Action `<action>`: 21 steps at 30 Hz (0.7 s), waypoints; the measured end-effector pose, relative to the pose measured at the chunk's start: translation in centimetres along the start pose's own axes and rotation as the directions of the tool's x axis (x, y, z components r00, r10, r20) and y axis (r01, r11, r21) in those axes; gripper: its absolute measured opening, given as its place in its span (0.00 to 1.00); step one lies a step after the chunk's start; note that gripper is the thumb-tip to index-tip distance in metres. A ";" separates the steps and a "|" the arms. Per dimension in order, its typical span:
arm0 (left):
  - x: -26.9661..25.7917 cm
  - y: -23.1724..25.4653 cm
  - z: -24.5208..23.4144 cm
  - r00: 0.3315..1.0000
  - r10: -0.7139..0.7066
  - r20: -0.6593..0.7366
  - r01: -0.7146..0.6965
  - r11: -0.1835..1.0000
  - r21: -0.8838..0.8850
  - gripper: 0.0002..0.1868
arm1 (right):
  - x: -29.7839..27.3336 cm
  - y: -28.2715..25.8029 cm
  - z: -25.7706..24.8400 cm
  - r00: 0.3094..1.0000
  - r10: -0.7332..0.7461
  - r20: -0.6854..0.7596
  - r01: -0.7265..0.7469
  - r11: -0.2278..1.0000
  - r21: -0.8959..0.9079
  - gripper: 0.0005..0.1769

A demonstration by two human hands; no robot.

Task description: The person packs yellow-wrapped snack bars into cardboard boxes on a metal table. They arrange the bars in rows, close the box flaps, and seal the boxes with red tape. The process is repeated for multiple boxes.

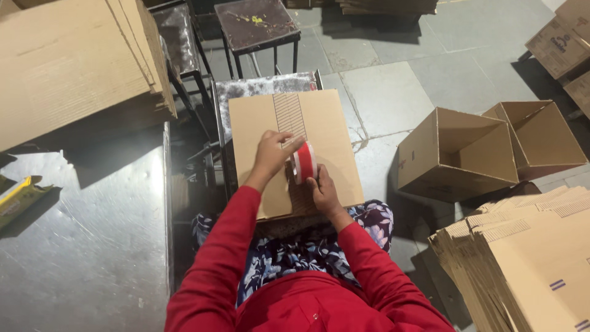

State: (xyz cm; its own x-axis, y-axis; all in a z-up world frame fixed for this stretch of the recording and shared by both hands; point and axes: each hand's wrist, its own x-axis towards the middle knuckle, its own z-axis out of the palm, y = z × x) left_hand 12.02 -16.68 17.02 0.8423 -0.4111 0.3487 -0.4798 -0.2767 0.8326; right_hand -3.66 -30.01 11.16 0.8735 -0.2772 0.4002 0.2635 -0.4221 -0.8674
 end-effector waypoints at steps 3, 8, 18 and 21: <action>0.2 0.8 1.7 0.979 -0.202 0.023 0.203 0.977 -0.067 0.14 | 0.1 -1.6 -0.1 0.999 0.052 0.009 -0.052 0.998 -0.039 0.15; 0.3 0.3 1.9 0.971 -0.225 0.078 0.229 0.972 -0.050 0.09 | -0.5 -4.9 0.1 0.970 0.243 -0.009 -0.240 0.963 0.126 0.19; 9.4 -4.4 2.9 0.958 -0.262 -0.118 0.269 0.962 0.049 0.09 | 4.7 -2.2 0.9 0.997 0.073 -0.016 -0.073 0.996 -0.055 0.20; 14.1 -5.9 3.0 0.967 -0.135 -0.218 0.163 0.979 0.120 0.09 | 6.9 -1.0 1.4 1.000 0.018 -0.023 -0.020 0.992 -0.128 0.20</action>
State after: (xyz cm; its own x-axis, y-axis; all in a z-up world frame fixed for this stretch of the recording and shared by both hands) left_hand 25.98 -23.42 15.73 0.9323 -0.1704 0.3189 -0.3616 -0.4424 0.8207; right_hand 2.71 -30.36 14.37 0.8682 -0.3047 0.3917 0.1911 -0.5232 -0.8305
